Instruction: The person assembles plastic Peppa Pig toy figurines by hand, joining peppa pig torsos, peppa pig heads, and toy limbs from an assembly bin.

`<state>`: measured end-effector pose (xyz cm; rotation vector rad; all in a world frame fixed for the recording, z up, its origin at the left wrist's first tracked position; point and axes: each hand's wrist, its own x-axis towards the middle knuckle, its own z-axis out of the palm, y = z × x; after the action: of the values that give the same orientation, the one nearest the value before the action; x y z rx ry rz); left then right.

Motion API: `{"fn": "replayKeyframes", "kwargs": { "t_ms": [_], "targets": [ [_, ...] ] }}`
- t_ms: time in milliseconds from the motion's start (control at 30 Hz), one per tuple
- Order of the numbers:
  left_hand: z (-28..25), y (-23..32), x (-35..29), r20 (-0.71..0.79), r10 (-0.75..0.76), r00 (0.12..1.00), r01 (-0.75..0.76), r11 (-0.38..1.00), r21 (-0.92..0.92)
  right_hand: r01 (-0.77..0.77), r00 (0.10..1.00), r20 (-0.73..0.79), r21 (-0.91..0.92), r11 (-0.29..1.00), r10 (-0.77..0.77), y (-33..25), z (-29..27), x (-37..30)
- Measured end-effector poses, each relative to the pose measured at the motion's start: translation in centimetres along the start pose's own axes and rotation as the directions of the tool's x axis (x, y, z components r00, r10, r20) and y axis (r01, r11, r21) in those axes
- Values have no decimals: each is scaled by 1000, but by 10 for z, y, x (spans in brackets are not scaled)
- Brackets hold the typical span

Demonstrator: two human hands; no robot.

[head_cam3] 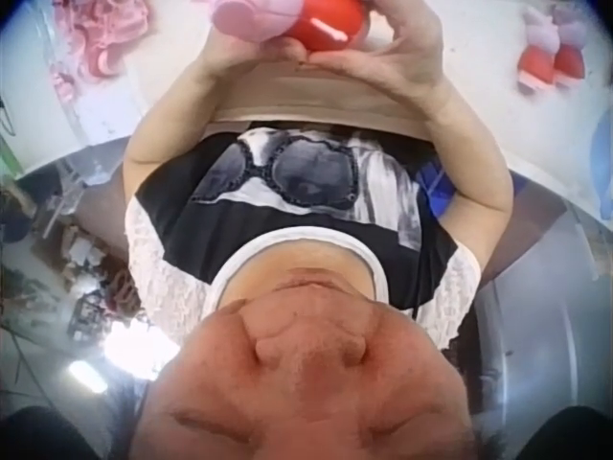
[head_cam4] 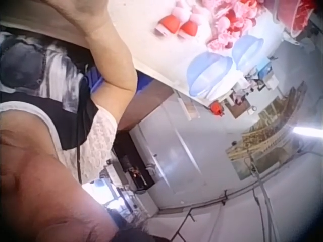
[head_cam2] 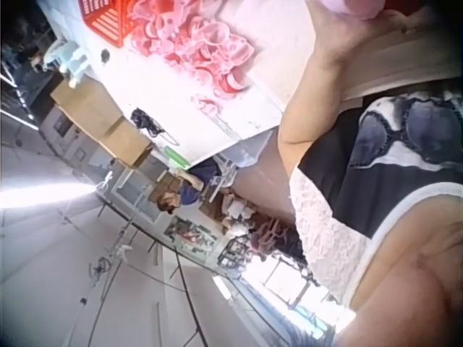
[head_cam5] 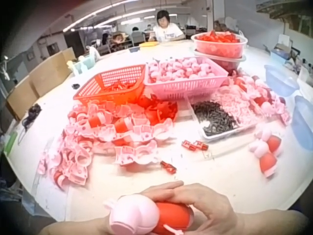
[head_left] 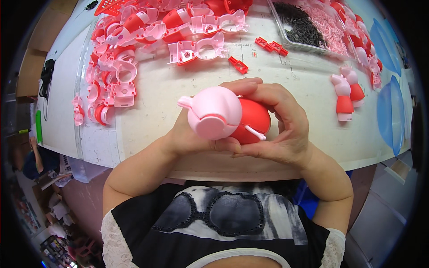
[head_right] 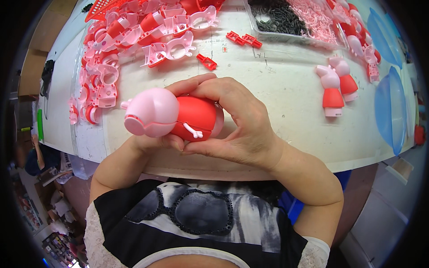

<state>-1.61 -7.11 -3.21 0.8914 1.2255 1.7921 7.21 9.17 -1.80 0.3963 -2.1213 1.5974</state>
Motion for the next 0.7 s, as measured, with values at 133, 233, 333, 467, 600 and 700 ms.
{"fn": "replayKeyframes", "kwargs": {
  "t_ms": [133,233,333,467,600,700],
  "targets": [
    [0,-2,-1,-19,34,999,-35,998,-55,-34,991,128,-32,999,37,2,-5,-5],
    [2,0,1,-42,-21,999,16,994,-106,-48,993,105,-53,997,53,-1,-5,-3],
    [11,0,5,-157,10,987,-40,981,-188,-35,999,16,-91,995,37,-4,-6,2],
    [6,11,6,-284,90,955,-140,977,-162,-94,994,35,-141,986,100,-7,-11,5],
    [-11,16,-1,-157,51,986,-50,999,10,-65,995,54,-240,969,80,-8,-15,5],
    [-16,19,-1,-63,19,998,-13,995,98,-67,994,67,-235,970,85,-5,-15,4]
  ]
}}
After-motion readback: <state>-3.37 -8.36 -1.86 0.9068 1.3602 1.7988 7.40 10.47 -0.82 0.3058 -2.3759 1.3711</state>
